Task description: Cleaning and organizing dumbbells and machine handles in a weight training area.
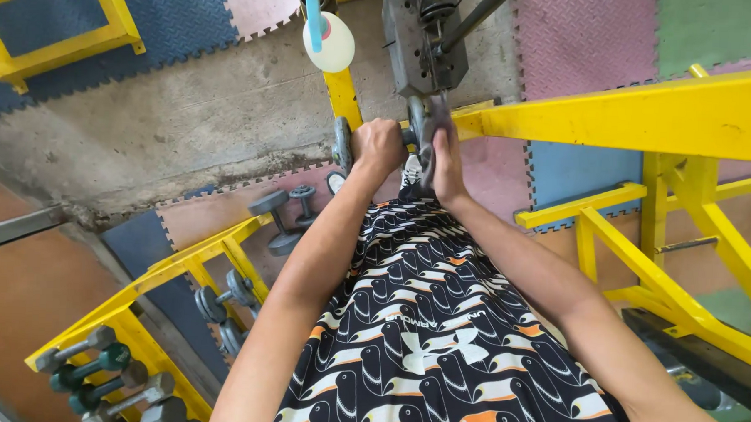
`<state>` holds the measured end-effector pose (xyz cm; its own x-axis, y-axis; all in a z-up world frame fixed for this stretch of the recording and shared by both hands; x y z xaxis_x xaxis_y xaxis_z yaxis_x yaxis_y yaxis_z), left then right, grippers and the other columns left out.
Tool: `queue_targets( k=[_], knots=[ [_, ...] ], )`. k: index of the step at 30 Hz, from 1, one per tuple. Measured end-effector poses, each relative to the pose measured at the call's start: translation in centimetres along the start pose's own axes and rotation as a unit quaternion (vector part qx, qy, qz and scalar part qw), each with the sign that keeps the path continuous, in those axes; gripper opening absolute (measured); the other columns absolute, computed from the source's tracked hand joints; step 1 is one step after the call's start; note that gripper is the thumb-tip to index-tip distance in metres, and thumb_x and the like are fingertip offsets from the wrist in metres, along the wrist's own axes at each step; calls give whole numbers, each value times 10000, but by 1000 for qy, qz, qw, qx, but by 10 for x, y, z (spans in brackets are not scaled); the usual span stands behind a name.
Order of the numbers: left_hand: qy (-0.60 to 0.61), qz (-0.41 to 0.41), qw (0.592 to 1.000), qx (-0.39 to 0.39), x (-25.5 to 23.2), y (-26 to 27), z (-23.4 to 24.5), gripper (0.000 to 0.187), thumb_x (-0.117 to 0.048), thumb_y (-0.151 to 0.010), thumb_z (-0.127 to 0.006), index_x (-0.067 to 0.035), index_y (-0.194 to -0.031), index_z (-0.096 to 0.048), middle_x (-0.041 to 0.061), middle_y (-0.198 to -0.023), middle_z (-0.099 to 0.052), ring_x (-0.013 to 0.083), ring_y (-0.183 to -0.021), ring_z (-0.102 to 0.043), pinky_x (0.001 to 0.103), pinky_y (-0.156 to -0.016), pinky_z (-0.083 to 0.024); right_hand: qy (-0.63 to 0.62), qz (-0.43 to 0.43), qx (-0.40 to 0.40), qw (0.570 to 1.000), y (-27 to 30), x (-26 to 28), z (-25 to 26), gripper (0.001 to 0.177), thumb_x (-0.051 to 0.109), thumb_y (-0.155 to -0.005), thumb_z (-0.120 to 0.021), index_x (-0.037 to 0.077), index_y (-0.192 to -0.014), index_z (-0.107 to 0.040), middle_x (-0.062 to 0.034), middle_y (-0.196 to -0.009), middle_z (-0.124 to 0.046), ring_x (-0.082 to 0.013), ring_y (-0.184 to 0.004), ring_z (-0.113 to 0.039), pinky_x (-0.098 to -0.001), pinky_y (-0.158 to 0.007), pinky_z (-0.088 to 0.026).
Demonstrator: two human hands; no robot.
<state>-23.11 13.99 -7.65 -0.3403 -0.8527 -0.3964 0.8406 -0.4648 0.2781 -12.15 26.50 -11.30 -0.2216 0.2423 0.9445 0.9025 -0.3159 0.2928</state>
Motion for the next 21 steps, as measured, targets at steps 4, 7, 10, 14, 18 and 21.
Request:
queue_targets(
  k=[4,7,10,14,18,21],
  knots=[
    [5,5,1000,-4,-4,4,7,112,-171,-702,-747,-67,-731,-781,215,-752,-726,391,-714,-741,480,-644,-601,-22,-86,-38,995,-64,13,-1,476,430,-1103,-531,54,-1382,-615,-42,-1119,-597,-115,-939,-526,-286,-823,-460],
    [2,14,1000,2,-2,1,5,105,-164,-679,-750,-72,-722,-777,215,-748,-725,390,-709,-739,473,-638,-600,46,-146,17,988,-92,40,-20,361,364,-1046,-601,78,-1218,-741,-35,-985,-632,-132,-826,-540,-303,-741,-455],
    [10,16,1000,-2,1,2,2,98,-170,-677,-756,-77,-704,-769,202,-733,-724,385,-687,-733,474,-616,-593,247,-64,84,963,-70,108,-52,307,266,-963,-673,63,-1183,-743,-116,-1030,-641,-263,-909,-578,-377,-803,-464],
    [22,-17,999,-28,-5,3,-2,120,-195,-698,-766,-81,-734,-757,161,-734,-721,369,-694,-721,485,-624,-573,438,170,121,875,-39,148,-60,362,114,-891,-663,4,-1235,-651,-235,-1231,-640,-416,-1147,-624,-449,-991,-500],
    [-53,-35,997,31,-19,20,33,279,-176,-738,-755,-60,-990,-733,169,-1025,-707,358,-1026,-670,474,-924,-514,446,219,132,858,-32,157,-64,378,59,-909,-648,-8,-1280,-609,-253,-1301,-619,-439,-1208,-617,-459,-1052,-499],
    [-138,-72,987,-44,-37,46,85,581,-168,-665,-772,5,-1210,-667,221,-1264,-626,394,-1283,-513,488,-1136,-359,465,192,123,856,-32,155,-64,392,55,-895,-644,-3,-1282,-621,-251,-1295,-629,-435,-1189,-625,-458,-1038,-504]
  ],
)
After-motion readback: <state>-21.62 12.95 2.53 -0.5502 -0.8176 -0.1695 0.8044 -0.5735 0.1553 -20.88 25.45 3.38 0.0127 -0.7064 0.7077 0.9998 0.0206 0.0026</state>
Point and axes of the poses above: each hand's wrist, its own y-axis away from the middle knuckle, its own z-axis out of the back of the hand, x = y × z, the point moved 7 cm from there along -y, towards the middle knuckle
